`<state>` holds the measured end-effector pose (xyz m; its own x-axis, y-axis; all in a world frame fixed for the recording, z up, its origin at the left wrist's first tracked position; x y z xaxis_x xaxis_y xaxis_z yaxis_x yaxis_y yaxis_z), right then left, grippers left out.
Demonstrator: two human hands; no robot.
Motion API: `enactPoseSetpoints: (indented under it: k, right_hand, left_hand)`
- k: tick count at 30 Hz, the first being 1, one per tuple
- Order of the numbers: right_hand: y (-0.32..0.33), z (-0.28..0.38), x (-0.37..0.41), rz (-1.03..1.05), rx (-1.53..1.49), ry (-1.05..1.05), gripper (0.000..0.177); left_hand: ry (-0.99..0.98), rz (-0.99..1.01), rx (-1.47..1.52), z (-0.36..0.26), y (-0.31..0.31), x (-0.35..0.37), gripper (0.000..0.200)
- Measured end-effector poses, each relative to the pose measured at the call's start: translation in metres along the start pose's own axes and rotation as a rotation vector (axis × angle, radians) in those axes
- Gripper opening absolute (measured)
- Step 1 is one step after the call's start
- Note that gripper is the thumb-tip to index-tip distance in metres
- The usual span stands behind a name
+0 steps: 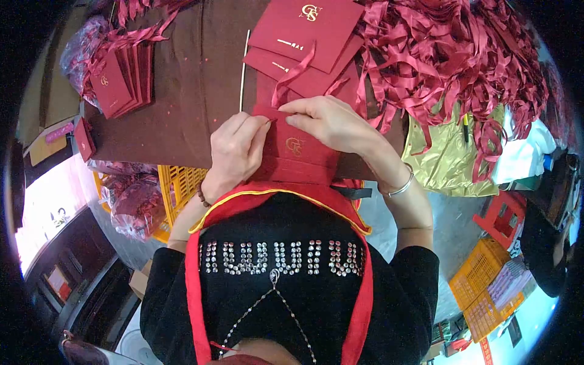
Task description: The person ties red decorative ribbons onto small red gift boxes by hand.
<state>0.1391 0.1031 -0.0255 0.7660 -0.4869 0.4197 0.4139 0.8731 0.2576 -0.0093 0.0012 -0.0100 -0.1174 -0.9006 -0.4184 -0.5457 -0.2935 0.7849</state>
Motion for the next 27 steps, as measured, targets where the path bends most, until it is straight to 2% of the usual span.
enactPoseSetpoints:
  k: [5,15,21,27]
  right_hand:
    - [0.003,0.004,0.001,0.035,0.017,-0.058,0.035]
    - [0.002,0.001,0.001,0.052,-0.041,-0.044,0.035]
    - [0.0,0.003,0.002,0.079,-0.017,-0.052,0.034]
    - [-0.001,-0.005,0.004,0.088,-0.073,-0.054,0.033]
  left_hand:
    - [0.123,-0.005,0.125,0.004,0.0,0.005,0.007]
    - [0.114,0.008,0.156,0.002,0.002,0.002,0.01]
    - [0.071,0.024,0.088,-0.002,0.004,-0.005,0.006]
    - [-0.052,0.143,-0.079,-0.01,0.004,-0.006,0.007]
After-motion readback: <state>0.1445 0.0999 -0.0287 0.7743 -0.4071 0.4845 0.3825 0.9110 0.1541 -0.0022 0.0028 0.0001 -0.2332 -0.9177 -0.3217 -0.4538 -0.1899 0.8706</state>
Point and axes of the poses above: each hand's wrist, its own x-axis away from the middle knuckle, its own y-axis out of the back of the hand, z = x × y, the point moved 3 cm from there along -x, towards the middle knuckle, and after that the axes turned 7 degrees about -y, right-handed, at the moved point
